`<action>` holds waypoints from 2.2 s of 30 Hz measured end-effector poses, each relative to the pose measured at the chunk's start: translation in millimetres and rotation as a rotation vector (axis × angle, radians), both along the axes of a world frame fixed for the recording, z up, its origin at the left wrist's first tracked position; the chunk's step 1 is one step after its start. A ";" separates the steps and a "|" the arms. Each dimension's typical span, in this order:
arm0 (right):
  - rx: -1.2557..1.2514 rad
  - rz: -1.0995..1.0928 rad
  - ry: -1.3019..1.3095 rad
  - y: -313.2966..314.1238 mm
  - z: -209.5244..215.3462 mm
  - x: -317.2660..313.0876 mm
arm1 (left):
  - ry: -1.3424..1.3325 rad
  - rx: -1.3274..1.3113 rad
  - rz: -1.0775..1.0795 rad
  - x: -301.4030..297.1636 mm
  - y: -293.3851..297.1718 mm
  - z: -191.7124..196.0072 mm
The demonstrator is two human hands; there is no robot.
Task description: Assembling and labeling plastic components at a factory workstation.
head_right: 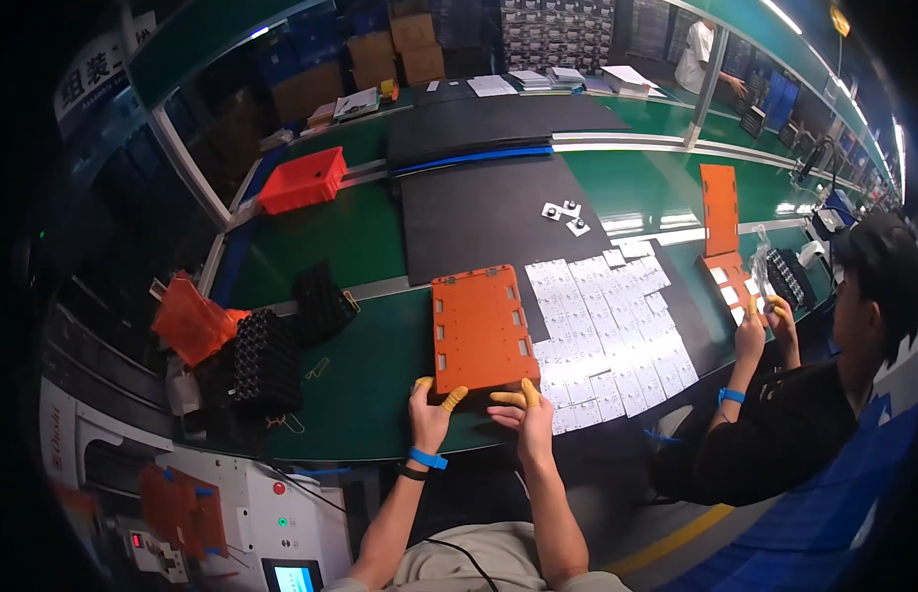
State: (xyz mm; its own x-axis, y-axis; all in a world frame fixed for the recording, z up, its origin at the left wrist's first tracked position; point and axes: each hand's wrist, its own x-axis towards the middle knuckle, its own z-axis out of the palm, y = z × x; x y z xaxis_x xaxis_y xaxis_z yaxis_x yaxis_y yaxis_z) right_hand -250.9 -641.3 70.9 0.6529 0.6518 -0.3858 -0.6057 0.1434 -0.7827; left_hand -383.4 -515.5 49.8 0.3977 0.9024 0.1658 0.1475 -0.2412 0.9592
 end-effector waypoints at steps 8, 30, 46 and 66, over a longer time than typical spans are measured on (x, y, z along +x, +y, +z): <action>-0.021 0.116 0.051 -31.4 0.9 -0.1 | 0.310 0.305 0.087 12.2 -20.4 -7.6; -0.026 0.310 -0.092 -26.8 10.7 -53.9 | 0.281 0.369 0.004 -14.8 -8.2 -6.2; 0.161 0.644 -0.161 32.0 2.7 -113.9 | -0.469 0.014 0.482 -285.6 12.1 93.1; 0.212 1.040 -0.225 81.7 30.6 -222.7 | -1.033 0.323 1.955 -604.9 -211.5 31.5</action>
